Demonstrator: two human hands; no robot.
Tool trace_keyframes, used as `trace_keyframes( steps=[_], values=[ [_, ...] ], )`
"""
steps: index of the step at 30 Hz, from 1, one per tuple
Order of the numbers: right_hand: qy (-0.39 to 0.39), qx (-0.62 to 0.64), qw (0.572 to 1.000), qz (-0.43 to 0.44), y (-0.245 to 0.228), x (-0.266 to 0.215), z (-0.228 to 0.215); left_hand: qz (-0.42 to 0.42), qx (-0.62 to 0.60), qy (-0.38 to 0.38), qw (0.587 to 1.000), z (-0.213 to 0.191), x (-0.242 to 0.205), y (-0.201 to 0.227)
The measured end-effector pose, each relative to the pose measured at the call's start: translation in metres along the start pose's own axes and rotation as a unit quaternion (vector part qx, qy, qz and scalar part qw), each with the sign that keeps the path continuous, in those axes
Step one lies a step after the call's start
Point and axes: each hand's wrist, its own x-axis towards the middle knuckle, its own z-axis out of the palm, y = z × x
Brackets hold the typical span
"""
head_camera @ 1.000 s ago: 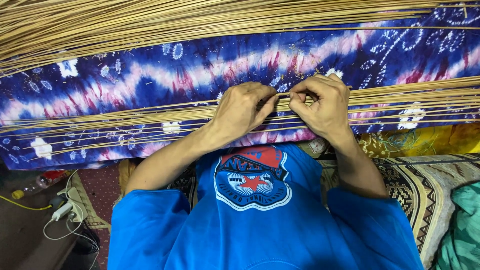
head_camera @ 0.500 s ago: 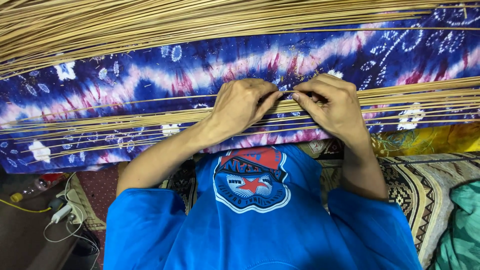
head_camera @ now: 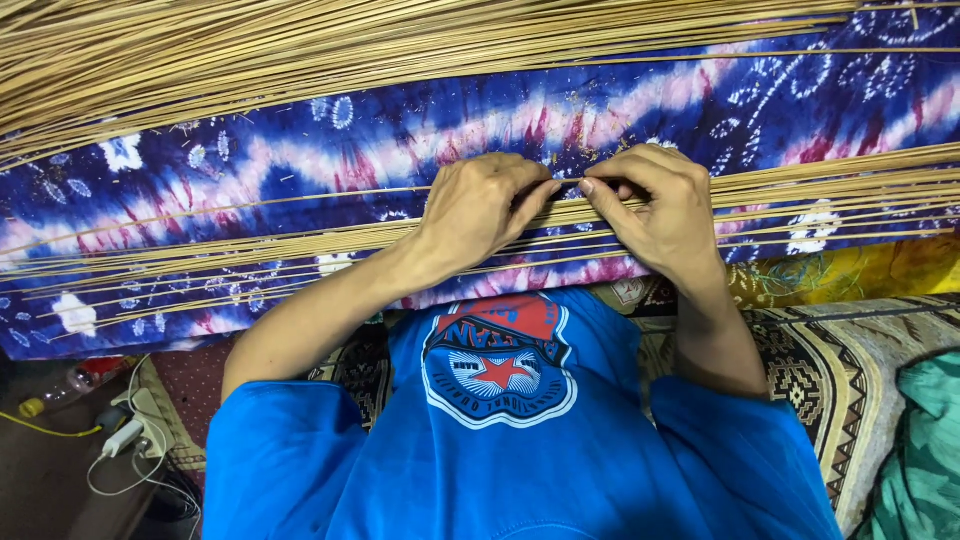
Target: Tying thin wooden sticks together with thread to create a bound structure, likely for a mat or screen
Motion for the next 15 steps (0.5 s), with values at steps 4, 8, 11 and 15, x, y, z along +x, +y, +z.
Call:
trace_keyframes(
  steps=[4,8,11,15],
  values=[
    [0.009,-0.013,1.0,0.02,0.011,-0.004,0.005,0.053,0.035,0.051,0.997,0.02,-0.003,-0.011],
    [0.019,-0.002,0.999,0.048,0.012,-0.006,0.007,0.098,0.096,0.103,0.985,0.02,-0.003,-0.005],
    [0.021,0.002,0.998,0.063,0.013,-0.009,0.008,0.118,0.116,0.121,0.979,0.022,-0.005,-0.007],
    [0.037,0.01,0.997,0.065,0.007,-0.008,0.007,0.132,0.12,0.125,0.976,0.021,-0.005,-0.007]
  ],
)
